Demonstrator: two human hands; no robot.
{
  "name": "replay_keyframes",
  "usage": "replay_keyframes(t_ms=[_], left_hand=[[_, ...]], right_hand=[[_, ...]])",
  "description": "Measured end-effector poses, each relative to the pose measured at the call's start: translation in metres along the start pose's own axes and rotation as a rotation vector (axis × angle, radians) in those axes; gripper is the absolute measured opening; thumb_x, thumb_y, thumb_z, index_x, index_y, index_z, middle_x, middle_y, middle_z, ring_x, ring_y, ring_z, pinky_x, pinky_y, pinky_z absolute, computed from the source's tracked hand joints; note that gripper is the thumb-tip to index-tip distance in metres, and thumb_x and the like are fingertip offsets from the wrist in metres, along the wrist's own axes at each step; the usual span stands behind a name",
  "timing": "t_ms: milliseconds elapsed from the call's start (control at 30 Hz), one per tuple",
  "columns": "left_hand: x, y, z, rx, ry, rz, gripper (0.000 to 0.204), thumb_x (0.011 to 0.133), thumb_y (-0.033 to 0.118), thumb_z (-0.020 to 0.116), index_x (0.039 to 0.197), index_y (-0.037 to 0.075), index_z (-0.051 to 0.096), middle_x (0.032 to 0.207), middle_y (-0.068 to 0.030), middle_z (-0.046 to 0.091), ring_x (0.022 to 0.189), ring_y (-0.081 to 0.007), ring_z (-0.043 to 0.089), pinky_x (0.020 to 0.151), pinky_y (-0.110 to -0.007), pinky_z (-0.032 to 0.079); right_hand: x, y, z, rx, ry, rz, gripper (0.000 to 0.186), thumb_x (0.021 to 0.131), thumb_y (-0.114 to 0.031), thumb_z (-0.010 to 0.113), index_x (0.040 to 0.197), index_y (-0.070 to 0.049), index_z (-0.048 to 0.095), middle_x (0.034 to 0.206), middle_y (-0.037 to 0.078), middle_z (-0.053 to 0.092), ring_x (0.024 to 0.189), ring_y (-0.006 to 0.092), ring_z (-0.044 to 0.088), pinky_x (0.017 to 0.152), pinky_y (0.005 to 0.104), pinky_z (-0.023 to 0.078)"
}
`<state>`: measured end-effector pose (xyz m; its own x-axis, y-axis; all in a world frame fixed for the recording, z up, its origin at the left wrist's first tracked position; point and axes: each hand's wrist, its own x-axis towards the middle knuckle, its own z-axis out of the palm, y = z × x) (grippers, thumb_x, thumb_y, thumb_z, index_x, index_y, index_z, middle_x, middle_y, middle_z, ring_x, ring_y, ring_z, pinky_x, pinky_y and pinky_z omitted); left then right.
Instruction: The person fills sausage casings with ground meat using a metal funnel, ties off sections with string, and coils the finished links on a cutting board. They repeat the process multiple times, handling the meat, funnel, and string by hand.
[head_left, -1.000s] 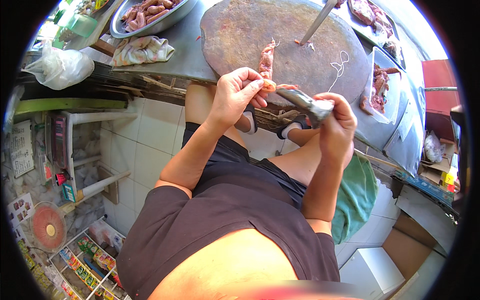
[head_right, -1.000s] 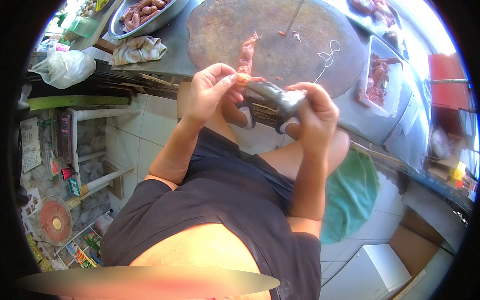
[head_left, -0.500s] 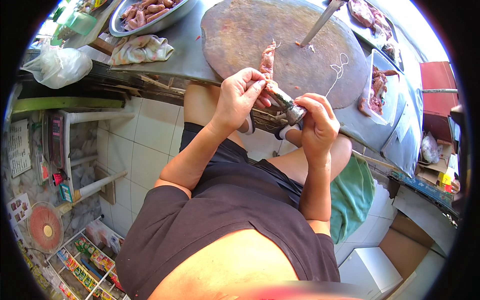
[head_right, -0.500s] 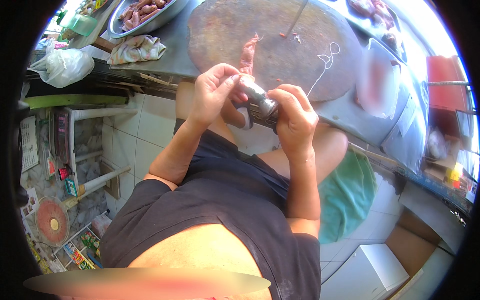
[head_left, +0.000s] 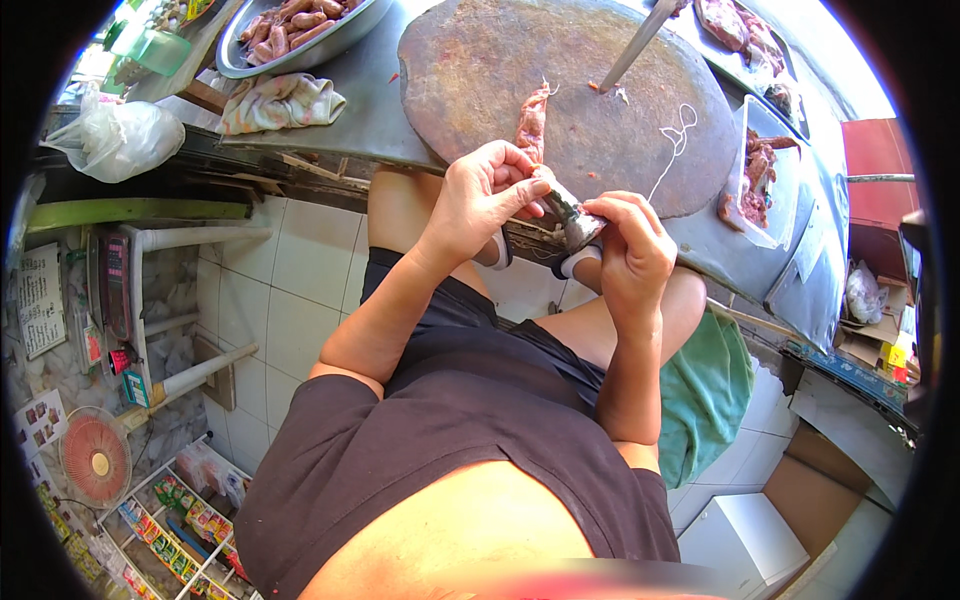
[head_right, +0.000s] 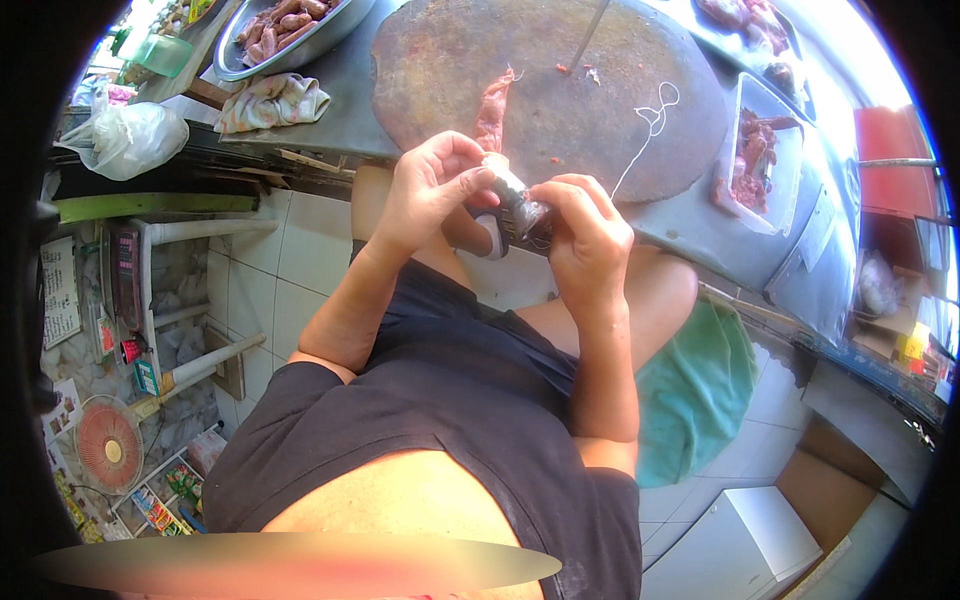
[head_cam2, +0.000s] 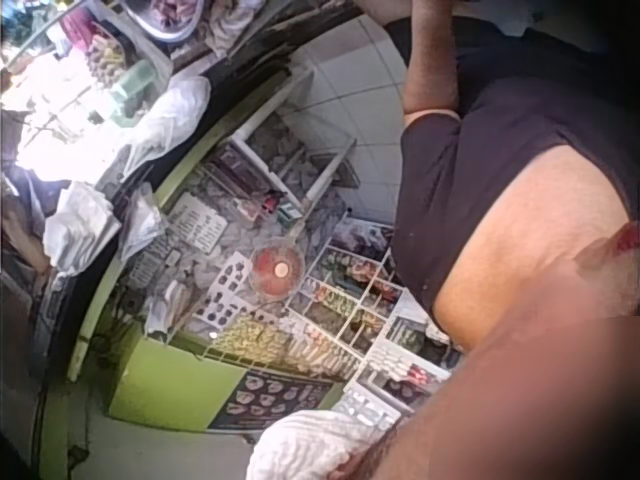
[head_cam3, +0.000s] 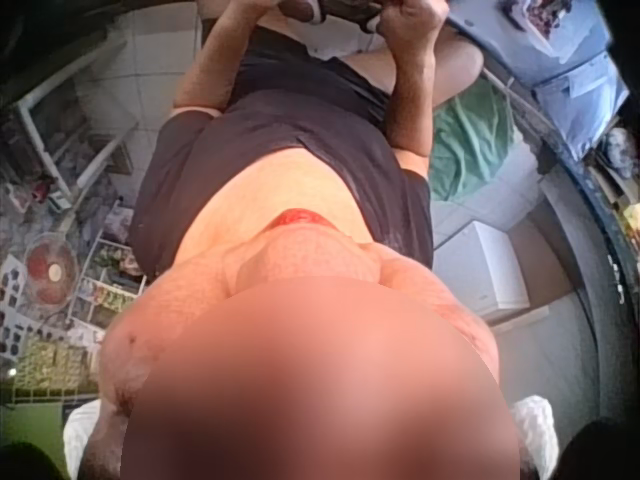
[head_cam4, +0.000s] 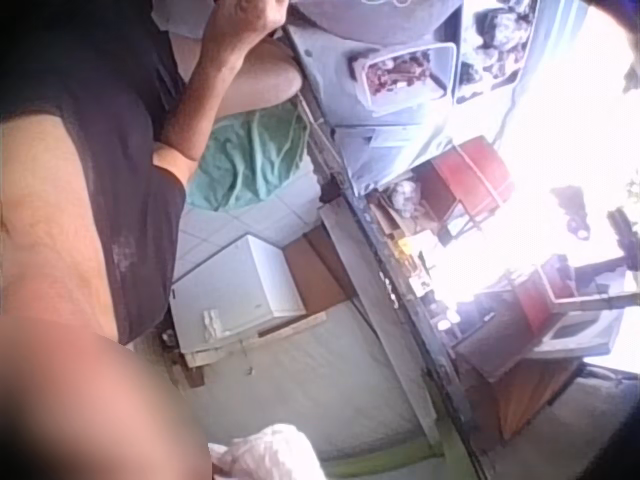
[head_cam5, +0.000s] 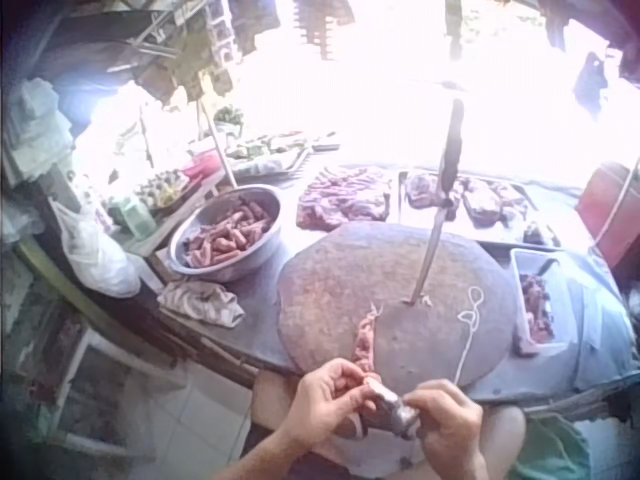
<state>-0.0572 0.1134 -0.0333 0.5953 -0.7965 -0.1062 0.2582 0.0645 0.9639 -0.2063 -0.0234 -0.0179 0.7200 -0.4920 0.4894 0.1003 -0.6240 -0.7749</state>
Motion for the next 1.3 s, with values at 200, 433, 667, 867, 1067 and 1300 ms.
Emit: replay_keyframes(t_ms=[200, 433, 667, 867, 1067, 1300], left_hand=[[0.003, -0.001, -0.008, -0.085, -0.052, -0.098, 0.017, 0.102, 0.015, 0.063, 0.110, 0.000, 0.060, 0.098, -0.0110, 0.072, 0.080, -0.0167, 0.073, 0.072, -0.027, 0.058], [0.005, -0.004, -0.013, -0.083, -0.036, -0.123, 0.014, 0.102, 0.013, 0.062, 0.107, 0.000, 0.060, 0.094, -0.0114, 0.072, 0.075, -0.0167, 0.072, 0.068, -0.027, 0.058], [0.004, 0.000, -0.008, 0.028, 0.010, -0.095, 0.011, 0.102, 0.008, 0.060, 0.104, -0.002, 0.063, 0.091, -0.0106, 0.072, 0.073, -0.0154, 0.071, 0.067, -0.026, 0.058], [-0.005, 0.006, 0.009, 0.532, 0.148, 0.218, 0.008, 0.098, 0.002, 0.060, 0.103, -0.003, 0.064, 0.084, -0.0175, 0.070, 0.071, -0.0262, 0.070, 0.066, -0.033, 0.055], [-0.007, 0.007, 0.013, 0.787, 0.204, 0.401, 0.010, 0.097, 0.006, 0.061, 0.105, 0.002, 0.065, 0.078, -0.0159, 0.069, 0.069, -0.0272, 0.070, 0.065, -0.034, 0.054], [-0.006, 0.005, 0.016, 0.902, 0.201, 0.643, 0.011, 0.094, 0.006, 0.064, 0.103, 0.001, 0.065, 0.082, -0.0170, 0.069, 0.070, -0.0323, 0.069, 0.063, -0.037, 0.054]], right_hand=[[-0.001, 0.003, -0.001, 0.049, -0.011, 0.049, 0.031, 0.076, 0.022, 0.055, 0.093, 0.001, 0.071, 0.089, 0.012, 0.068, 0.078, 0.0199, 0.066, 0.068, 0.0286, 0.052], [-0.002, 0.007, 0.000, 0.070, 0.006, 0.064, 0.031, 0.075, 0.021, 0.054, 0.092, 0.002, 0.071, 0.087, 0.013, 0.068, 0.076, 0.0201, 0.065, 0.066, 0.0282, 0.051], [0.000, 0.010, -0.001, 0.068, 0.002, 0.085, 0.031, 0.074, 0.021, 0.054, 0.092, 0.002, 0.071, 0.087, 0.013, 0.068, 0.077, 0.0215, 0.066, 0.070, 0.0288, 0.052], [0.003, 0.008, 0.000, 0.010, 0.033, 0.053, 0.032, 0.073, 0.021, 0.055, 0.093, 0.002, 0.071, 0.087, 0.013, 0.068, 0.077, 0.0220, 0.067, 0.070, 0.0288, 0.052], [0.001, -0.004, 0.001, -0.071, 0.048, 0.058, 0.035, 0.072, 0.021, 0.055, 0.096, 0.001, 0.071, 0.087, 0.013, 0.067, 0.075, 0.0216, 0.067, 0.066, 0.0297, 0.053], [0.003, -0.020, 0.004, -0.079, -0.002, -0.010, 0.034, 0.073, 0.019, 0.058, 0.098, 0.000, 0.070, 0.096, 0.014, 0.069, 0.081, 0.0245, 0.069, 0.070, 0.0323, 0.056]])
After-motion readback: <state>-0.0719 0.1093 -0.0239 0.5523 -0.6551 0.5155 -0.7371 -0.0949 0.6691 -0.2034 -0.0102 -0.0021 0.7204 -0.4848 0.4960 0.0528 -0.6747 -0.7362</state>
